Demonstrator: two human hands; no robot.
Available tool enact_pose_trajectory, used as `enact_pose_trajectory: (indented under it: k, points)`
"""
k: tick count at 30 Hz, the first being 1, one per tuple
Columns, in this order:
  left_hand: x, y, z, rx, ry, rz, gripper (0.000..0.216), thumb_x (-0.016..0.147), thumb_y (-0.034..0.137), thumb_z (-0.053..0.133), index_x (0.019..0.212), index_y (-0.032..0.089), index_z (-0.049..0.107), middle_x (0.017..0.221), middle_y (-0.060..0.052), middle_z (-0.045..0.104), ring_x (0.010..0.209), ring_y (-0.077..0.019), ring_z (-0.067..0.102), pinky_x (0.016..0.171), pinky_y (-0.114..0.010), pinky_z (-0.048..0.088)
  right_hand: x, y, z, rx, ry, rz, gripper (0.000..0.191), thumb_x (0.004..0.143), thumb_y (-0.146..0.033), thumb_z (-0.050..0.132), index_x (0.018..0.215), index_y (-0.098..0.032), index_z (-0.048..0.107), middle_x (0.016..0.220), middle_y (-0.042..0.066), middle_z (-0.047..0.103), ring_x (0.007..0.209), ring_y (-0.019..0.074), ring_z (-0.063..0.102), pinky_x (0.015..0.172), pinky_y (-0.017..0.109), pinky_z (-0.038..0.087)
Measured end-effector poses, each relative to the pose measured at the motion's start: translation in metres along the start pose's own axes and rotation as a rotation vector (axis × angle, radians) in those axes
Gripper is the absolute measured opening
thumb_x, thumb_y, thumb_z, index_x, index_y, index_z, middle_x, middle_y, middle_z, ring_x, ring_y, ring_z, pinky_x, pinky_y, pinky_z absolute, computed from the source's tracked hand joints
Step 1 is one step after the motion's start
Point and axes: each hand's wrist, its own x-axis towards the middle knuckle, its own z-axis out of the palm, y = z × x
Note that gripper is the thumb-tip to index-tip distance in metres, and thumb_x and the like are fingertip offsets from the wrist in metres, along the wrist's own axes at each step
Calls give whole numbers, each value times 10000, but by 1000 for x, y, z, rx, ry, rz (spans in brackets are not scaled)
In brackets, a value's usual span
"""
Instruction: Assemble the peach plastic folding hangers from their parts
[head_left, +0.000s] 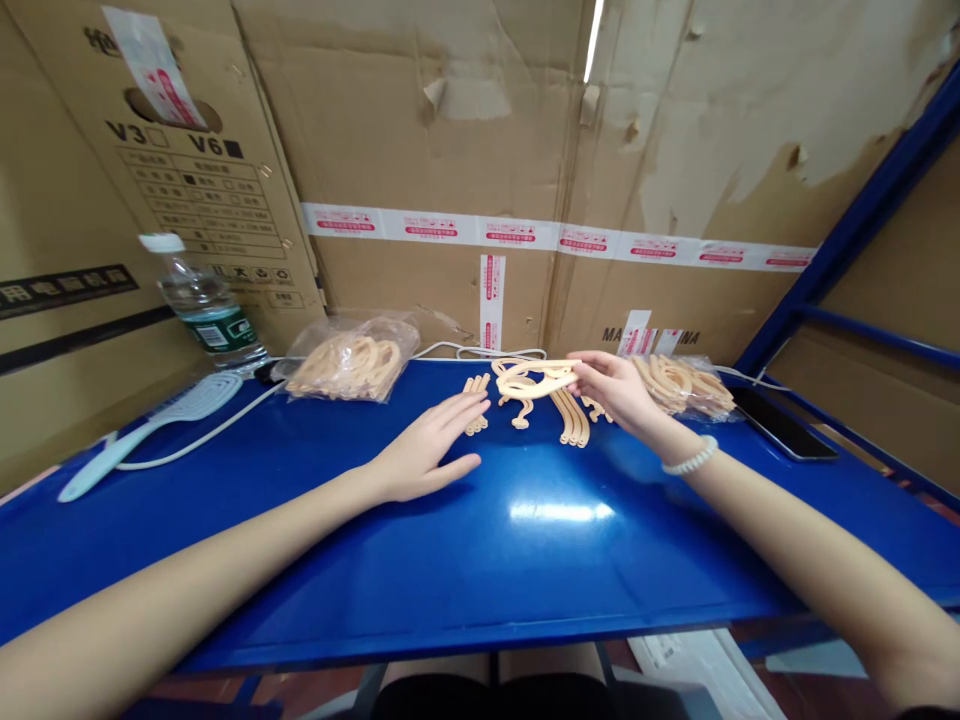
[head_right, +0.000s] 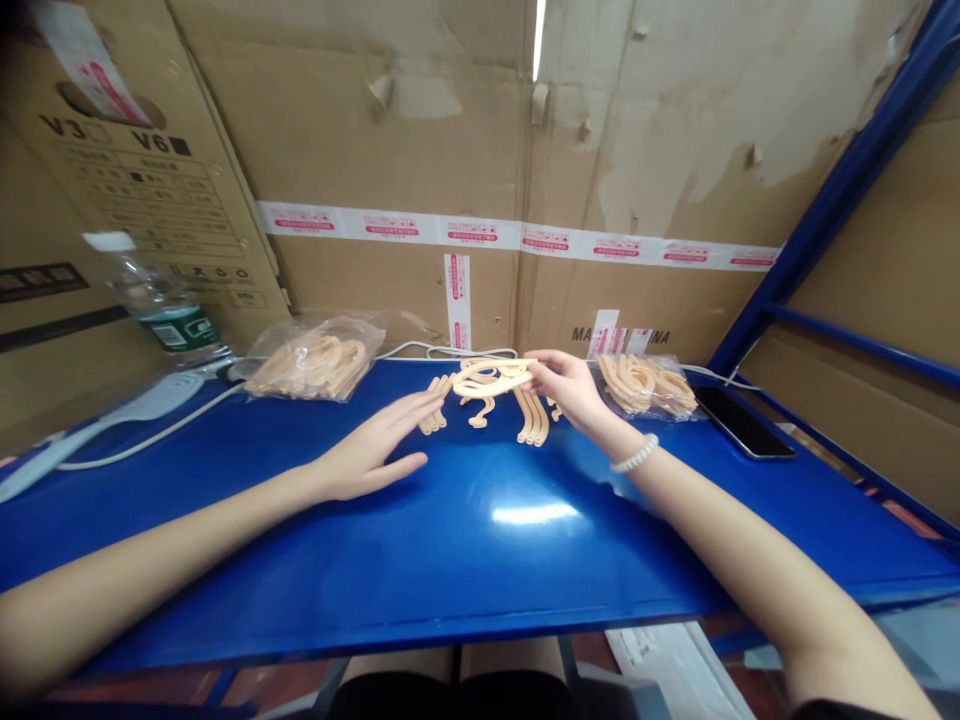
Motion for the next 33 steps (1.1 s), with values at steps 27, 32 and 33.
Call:
enact_pose_trajectory:
  k: [27,32,33]
  points:
    - [20,58,30,-881,185,-574,316,993,465,556,935,160,616,618,13,628,438,-119,618,436,-193,483,-85,-3,25,-40,-270,48,330,839,-452,796,693,-190,658,860,45,689,621,138,669,605,281,594]
    - [21,59,29,-823,264,-596,320,981,441,589,834,158,614,736,-13,684,446,-90,589,464,-202,482,-85,-5,23,-122,-202,72,276,808,-459,809,784,-198,723,768,30,665,587,132,595,535,260,550]
    - [21,59,29,-826,268,-592,319,982,439,589,834,157,614,748,-14,686,456,-91,593,474,-204,488,-85,-5,23,-127,-184,72,271,806,-455,810,784,-197,727,774,30,666,574,124,575,524,255,537]
